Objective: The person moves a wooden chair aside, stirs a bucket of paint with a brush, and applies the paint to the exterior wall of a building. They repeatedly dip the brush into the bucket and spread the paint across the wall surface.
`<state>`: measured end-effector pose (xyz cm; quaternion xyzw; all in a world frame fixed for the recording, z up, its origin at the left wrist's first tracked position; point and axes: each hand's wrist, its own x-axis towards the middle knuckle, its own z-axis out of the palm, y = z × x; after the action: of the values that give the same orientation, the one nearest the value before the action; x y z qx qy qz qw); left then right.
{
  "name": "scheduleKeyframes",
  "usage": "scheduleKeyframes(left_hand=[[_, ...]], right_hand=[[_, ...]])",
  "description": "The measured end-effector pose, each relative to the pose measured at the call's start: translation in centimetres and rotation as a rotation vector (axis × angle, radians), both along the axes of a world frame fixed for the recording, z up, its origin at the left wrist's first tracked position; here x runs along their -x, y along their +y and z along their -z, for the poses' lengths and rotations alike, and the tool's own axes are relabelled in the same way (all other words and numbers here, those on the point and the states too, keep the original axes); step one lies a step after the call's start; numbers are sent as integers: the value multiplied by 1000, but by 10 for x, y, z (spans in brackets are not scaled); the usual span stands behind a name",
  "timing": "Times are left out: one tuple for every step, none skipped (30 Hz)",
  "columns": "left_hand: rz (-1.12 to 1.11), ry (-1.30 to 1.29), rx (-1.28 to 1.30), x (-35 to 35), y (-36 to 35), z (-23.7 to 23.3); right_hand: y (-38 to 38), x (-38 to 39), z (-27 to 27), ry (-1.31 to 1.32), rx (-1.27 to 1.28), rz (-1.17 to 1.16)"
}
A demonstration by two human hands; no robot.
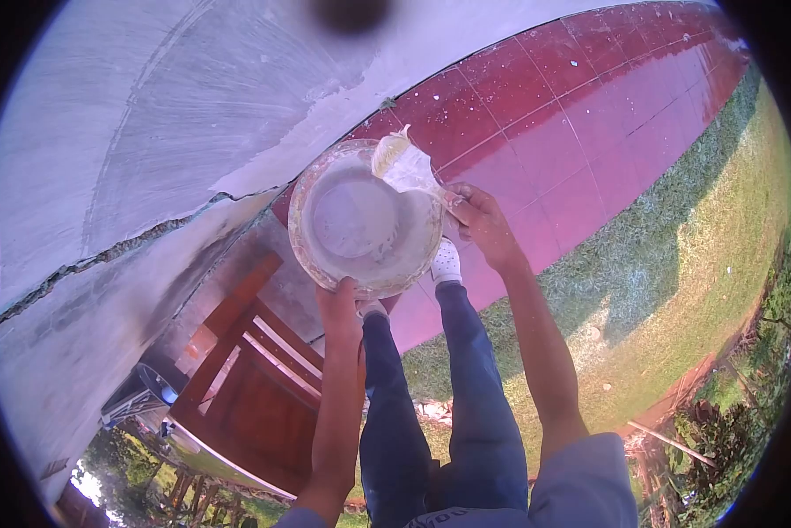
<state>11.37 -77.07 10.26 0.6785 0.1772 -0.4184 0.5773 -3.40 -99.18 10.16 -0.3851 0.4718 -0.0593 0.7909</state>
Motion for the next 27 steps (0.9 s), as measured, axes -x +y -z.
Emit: scheduleKeyframes(left_hand=[[0,-1,0,-2,1,7],[37,-77,9,-4,3,18],[73,-152,18,-4,6,29],[74,-150,18,-5,5,30],[52,-159,43,-5,3,32],[32,-169,67,-6,2,33],[34,-168,69,-7,1,33],[47,-126,43,-9,2,31],[60,-83,17,-10,3,30],[61,-79,18,-10,5,30],[47,-74,4,-9,7,29],[30,-66,-7,-6,8,29],[27,-58,2,-3,7,24],[12,-44,-35,-1,4,17],[-7,-34,-72,-1,5,12],[4,-64,-45,0,18,25],[-3,-64,-38,1,23,25],[-13,-59,-72,3,25,24],[-21,-51,-107,5,30,25],[20,-90,-96,6,49,45],[17,-90,-86,8,59,52],[-3,-94,-82,10,66,57],[-23,-100,-78,11,69,60],[-44,-67,-87,11,66,50],[-46,-69,-89,11,71,53],[-5,-108,-138,12,80,57],[37,-142,-189,15,89,59]], right_hand=[[-15,-10,-7,-13,62,49],[-31,-20,-12,-27,124,96],[-48,-34,-14,-16,155,134],[-65,-48,-15,-3,186,174],[-85,-63,-18,-26,212,184],[-104,-78,-23,-50,239,194],[-122,-96,-29,-30,284,209],[-134,-110,-40,-10,328,225],[-139,-119,-58,-9,329,227],[-146,-126,-78,-76,338,251],[-152,-130,-93,-142,351,274],[-152,-127,-106,-135,359,271],[-145,-122,-121,-200,366,283],[-138,-118,-132,-269,374,292],[-133,-113,-134,-272,385,282],[-128,-103,-129,-251,352,323],[-126,-95,-118,-231,318,365],[-128,-91,-98,-195,245,366],[-131,-89,-71,-157,171,368],[-134,-93,-37,-44,142,331],[-139,-100,1,68,114,295],[-140,-107,41,129,137,260],[-144,-118,66,189,160,225],[-150,-131,63,183,167,224],[-151,-144,50,120,189,248],[-151,-153,36,63,205,272],[-150,-157,15,70,195,269]])
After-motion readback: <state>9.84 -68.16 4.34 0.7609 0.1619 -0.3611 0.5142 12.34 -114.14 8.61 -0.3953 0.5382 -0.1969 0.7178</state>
